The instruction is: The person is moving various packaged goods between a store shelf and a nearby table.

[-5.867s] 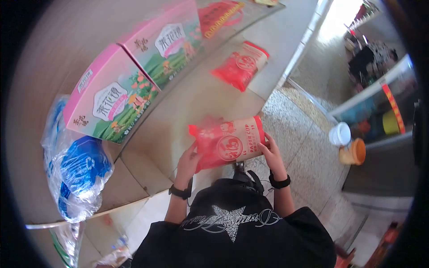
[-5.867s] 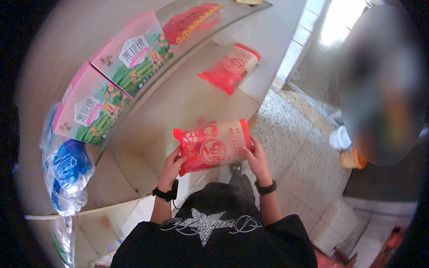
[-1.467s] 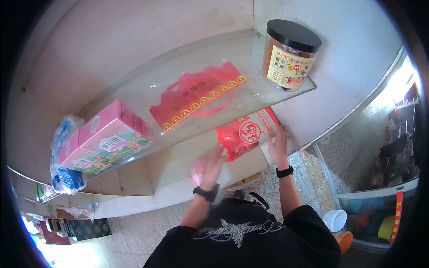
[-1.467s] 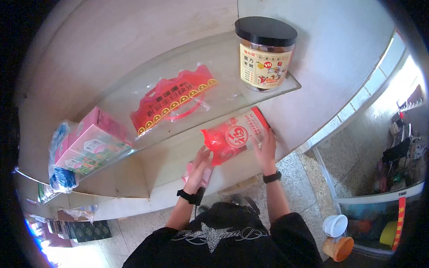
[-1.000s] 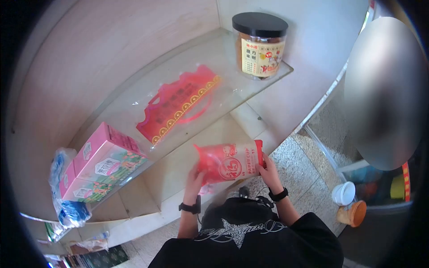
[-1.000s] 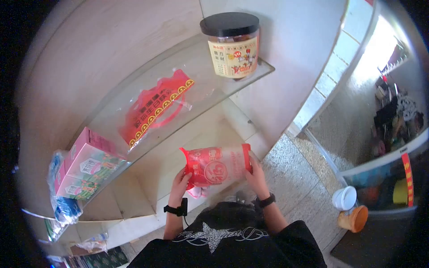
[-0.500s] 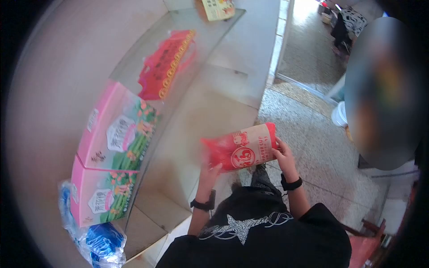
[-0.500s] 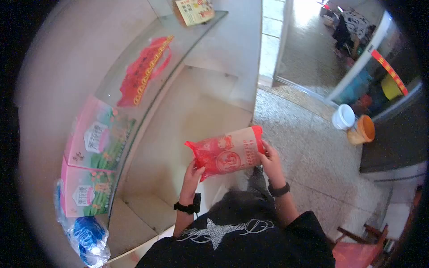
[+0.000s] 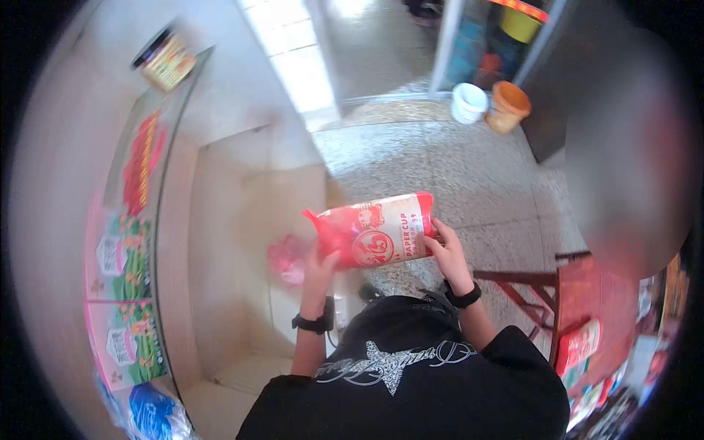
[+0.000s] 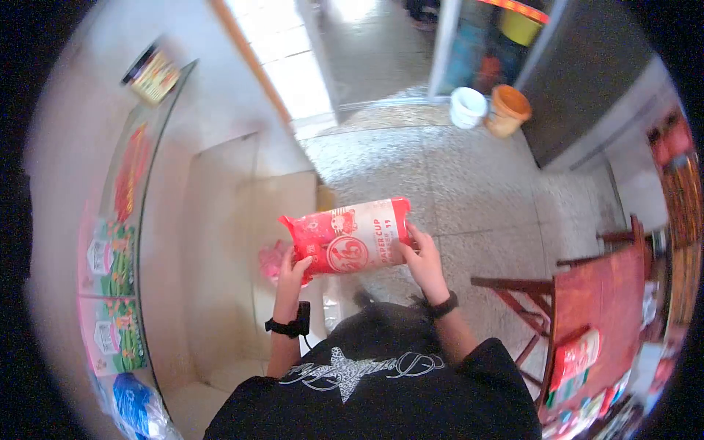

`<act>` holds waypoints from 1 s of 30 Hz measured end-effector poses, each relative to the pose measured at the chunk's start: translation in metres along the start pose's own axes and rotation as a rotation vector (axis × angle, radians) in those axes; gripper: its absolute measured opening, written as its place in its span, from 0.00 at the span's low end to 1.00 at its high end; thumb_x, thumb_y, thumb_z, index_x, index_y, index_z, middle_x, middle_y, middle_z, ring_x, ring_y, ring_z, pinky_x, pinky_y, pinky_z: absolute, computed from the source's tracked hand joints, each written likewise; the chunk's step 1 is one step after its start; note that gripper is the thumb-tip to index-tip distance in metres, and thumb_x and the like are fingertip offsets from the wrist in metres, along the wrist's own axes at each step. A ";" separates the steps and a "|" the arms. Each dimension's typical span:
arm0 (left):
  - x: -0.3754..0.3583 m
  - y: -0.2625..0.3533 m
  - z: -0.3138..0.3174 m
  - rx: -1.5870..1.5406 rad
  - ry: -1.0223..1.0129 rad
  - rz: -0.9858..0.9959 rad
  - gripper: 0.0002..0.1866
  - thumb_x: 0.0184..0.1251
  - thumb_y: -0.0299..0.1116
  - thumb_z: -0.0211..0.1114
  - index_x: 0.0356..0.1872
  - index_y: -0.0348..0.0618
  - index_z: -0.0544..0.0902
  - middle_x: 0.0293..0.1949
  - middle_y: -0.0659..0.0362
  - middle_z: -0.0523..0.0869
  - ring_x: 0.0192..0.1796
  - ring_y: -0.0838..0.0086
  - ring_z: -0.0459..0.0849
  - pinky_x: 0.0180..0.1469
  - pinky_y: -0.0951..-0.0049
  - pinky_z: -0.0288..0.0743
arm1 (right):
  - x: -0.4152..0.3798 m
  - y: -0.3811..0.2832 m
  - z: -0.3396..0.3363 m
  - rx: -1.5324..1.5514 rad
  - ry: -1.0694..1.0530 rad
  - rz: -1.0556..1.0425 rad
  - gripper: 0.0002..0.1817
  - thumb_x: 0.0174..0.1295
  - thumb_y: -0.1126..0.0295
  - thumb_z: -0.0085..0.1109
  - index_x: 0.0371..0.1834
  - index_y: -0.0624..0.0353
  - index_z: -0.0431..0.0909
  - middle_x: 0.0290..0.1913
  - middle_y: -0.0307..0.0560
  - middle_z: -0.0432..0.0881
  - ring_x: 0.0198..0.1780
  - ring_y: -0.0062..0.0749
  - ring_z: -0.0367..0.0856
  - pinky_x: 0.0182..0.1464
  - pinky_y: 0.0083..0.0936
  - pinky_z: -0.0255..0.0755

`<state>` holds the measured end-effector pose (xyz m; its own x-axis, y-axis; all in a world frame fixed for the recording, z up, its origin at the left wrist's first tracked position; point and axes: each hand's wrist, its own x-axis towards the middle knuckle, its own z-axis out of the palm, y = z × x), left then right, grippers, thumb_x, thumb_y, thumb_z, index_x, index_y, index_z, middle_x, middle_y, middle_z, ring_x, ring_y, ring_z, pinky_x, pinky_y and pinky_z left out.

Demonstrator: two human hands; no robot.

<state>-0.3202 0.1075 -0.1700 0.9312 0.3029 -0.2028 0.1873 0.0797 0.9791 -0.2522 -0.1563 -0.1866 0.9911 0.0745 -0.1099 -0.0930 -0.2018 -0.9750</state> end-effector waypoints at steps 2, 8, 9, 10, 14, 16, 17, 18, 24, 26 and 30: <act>0.015 0.003 0.032 -0.092 -0.090 0.076 0.25 0.59 0.27 0.59 0.59 0.34 0.67 0.50 0.55 0.77 0.50 0.74 0.76 0.51 0.76 0.71 | -0.013 -0.009 -0.033 0.059 0.107 0.052 0.26 0.55 0.69 0.60 0.59 0.63 0.69 0.44 0.51 0.72 0.42 0.32 0.77 0.44 0.25 0.74; 0.013 0.020 0.174 -0.023 -0.419 0.002 0.24 0.60 0.26 0.59 0.59 0.35 0.69 0.48 0.58 0.79 0.48 0.78 0.77 0.48 0.77 0.72 | -0.068 0.026 -0.150 0.002 0.435 0.116 0.27 0.53 0.66 0.60 0.58 0.61 0.70 0.41 0.52 0.74 0.41 0.32 0.77 0.44 0.26 0.73; 0.009 0.012 0.197 0.007 -0.489 -0.026 0.24 0.60 0.27 0.59 0.59 0.35 0.69 0.46 0.58 0.79 0.46 0.79 0.77 0.46 0.78 0.72 | -0.081 0.033 -0.168 -0.046 0.496 0.131 0.28 0.53 0.65 0.60 0.58 0.61 0.70 0.41 0.53 0.74 0.41 0.33 0.77 0.45 0.26 0.72; 0.004 0.008 0.218 0.036 -0.555 -0.056 0.23 0.60 0.27 0.59 0.58 0.36 0.70 0.45 0.59 0.80 0.45 0.79 0.78 0.45 0.79 0.73 | -0.094 0.038 -0.187 -0.096 0.550 0.150 0.28 0.52 0.64 0.59 0.58 0.60 0.70 0.42 0.53 0.74 0.41 0.33 0.77 0.46 0.26 0.72; -0.035 -0.025 0.317 0.059 -0.806 -0.018 0.22 0.60 0.28 0.58 0.57 0.37 0.70 0.46 0.59 0.80 0.42 0.79 0.77 0.40 0.79 0.72 | -0.143 0.069 -0.275 -0.212 0.695 0.286 0.27 0.53 0.65 0.58 0.59 0.58 0.70 0.41 0.53 0.74 0.41 0.36 0.76 0.47 0.28 0.70; -0.056 -0.037 0.359 0.094 -0.938 -0.142 0.25 0.63 0.25 0.56 0.62 0.37 0.64 0.53 0.58 0.77 0.52 0.76 0.76 0.55 0.74 0.69 | -0.165 0.086 -0.316 -0.213 0.805 0.274 0.26 0.53 0.65 0.58 0.58 0.58 0.71 0.40 0.55 0.74 0.42 0.39 0.76 0.47 0.29 0.69; -0.066 -0.038 0.380 0.077 -1.017 -0.121 0.25 0.63 0.24 0.55 0.62 0.37 0.64 0.54 0.58 0.76 0.53 0.76 0.75 0.57 0.74 0.67 | -0.171 0.090 -0.335 -0.261 0.854 0.301 0.26 0.53 0.65 0.58 0.58 0.59 0.71 0.40 0.56 0.74 0.43 0.41 0.75 0.48 0.30 0.69; -0.080 -0.042 0.400 0.060 -1.097 -0.096 0.24 0.63 0.23 0.55 0.62 0.37 0.64 0.55 0.58 0.75 0.55 0.76 0.74 0.58 0.73 0.66 | -0.181 0.097 -0.355 -0.307 0.903 0.327 0.26 0.53 0.65 0.58 0.57 0.59 0.71 0.40 0.57 0.73 0.44 0.43 0.75 0.48 0.31 0.69; -0.152 -0.033 0.514 0.199 -1.338 -0.401 0.25 0.65 0.31 0.55 0.63 0.40 0.63 0.57 0.58 0.74 0.58 0.76 0.72 0.61 0.72 0.63 | -0.219 0.093 -0.462 -0.484 1.170 0.375 0.26 0.52 0.61 0.60 0.55 0.55 0.73 0.43 0.59 0.73 0.48 0.53 0.72 0.52 0.39 0.66; -0.159 -0.054 0.538 0.253 -1.502 -0.598 0.24 0.66 0.33 0.54 0.62 0.40 0.64 0.56 0.57 0.75 0.58 0.75 0.73 0.61 0.70 0.64 | -0.223 0.081 -0.492 -0.678 1.227 0.513 0.26 0.52 0.58 0.59 0.56 0.50 0.73 0.45 0.56 0.73 0.51 0.50 0.71 0.55 0.43 0.61; -0.175 -0.116 0.567 -0.033 -1.428 -1.059 0.15 0.67 0.35 0.53 0.52 0.40 0.71 0.55 0.53 0.75 0.59 0.65 0.73 0.62 0.66 0.64 | -0.221 0.091 -0.535 -0.698 1.148 0.487 0.28 0.52 0.53 0.56 0.58 0.47 0.71 0.46 0.52 0.73 0.53 0.48 0.70 0.58 0.47 0.56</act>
<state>-0.3272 -0.4935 -0.2383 -0.0473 -0.8660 -0.4978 0.8414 -0.3032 0.4474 -0.4295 -0.7134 -0.1480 0.4322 -0.8905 0.1422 -0.7093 -0.4331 -0.5561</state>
